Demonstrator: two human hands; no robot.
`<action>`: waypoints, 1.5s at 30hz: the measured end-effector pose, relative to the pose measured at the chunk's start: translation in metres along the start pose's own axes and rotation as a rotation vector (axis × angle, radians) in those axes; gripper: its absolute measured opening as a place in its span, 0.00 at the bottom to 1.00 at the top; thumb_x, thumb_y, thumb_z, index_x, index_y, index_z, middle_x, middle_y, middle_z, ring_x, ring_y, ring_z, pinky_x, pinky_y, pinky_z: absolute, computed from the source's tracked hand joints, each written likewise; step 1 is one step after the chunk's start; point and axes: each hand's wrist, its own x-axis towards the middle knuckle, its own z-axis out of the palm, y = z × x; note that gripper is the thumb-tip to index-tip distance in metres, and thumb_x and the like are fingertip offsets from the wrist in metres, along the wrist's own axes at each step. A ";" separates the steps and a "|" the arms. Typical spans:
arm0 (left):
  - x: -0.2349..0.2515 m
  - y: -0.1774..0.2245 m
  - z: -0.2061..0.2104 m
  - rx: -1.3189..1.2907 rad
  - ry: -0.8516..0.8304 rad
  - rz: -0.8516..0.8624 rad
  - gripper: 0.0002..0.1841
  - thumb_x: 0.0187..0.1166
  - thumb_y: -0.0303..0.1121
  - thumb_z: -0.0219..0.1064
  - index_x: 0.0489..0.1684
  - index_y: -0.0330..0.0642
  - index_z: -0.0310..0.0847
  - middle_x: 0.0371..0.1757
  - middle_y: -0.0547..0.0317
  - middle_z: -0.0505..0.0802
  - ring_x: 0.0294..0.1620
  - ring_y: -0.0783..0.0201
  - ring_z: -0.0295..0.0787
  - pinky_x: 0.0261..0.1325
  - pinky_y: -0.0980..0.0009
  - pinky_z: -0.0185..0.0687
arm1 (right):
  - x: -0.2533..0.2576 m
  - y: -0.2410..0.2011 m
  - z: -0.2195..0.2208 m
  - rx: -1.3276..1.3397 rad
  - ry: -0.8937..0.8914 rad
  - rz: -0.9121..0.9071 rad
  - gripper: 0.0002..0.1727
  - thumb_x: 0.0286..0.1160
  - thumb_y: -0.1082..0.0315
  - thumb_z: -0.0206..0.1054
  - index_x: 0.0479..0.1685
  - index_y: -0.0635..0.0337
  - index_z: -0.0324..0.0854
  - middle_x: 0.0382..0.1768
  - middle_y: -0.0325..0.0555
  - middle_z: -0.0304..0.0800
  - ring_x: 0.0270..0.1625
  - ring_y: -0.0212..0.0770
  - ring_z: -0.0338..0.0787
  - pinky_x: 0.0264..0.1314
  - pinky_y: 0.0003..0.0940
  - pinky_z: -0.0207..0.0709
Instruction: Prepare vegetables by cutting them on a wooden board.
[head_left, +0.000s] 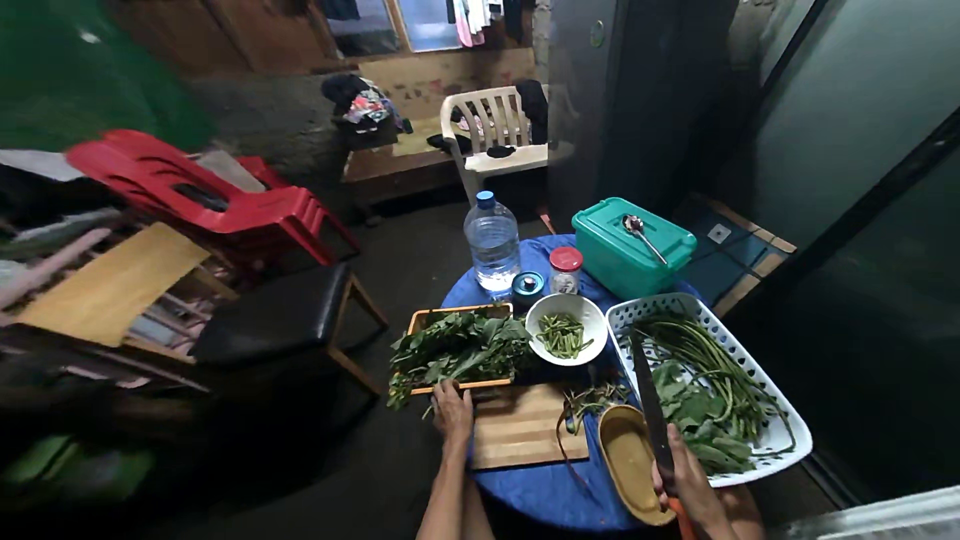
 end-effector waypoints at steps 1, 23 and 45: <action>0.001 0.000 0.000 0.022 -0.010 0.003 0.23 0.77 0.27 0.69 0.72 0.31 0.78 0.78 0.29 0.77 0.78 0.32 0.75 0.72 0.39 0.76 | -0.001 0.001 -0.001 0.004 -0.007 0.001 0.37 0.94 0.42 0.27 0.67 0.63 0.72 0.15 0.39 0.77 0.13 0.35 0.78 0.17 0.31 0.79; -0.007 -0.041 -0.043 -0.234 -0.280 -0.187 0.14 0.86 0.35 0.66 0.55 0.31 0.89 0.51 0.38 0.94 0.55 0.45 0.92 0.66 0.47 0.81 | -0.012 0.011 0.002 0.016 0.003 0.020 0.40 0.94 0.45 0.22 0.71 0.63 0.76 0.13 0.36 0.76 0.12 0.31 0.77 0.16 0.28 0.77; -0.202 0.115 -0.083 -0.938 -0.985 0.286 0.17 0.83 0.26 0.59 0.66 0.32 0.83 0.35 0.70 0.94 0.29 0.79 0.86 0.35 0.80 0.84 | -0.017 -0.006 0.041 0.290 -0.495 -0.304 0.60 0.61 0.15 0.55 0.78 0.62 0.70 0.21 0.25 0.83 0.17 0.23 0.77 0.20 0.22 0.77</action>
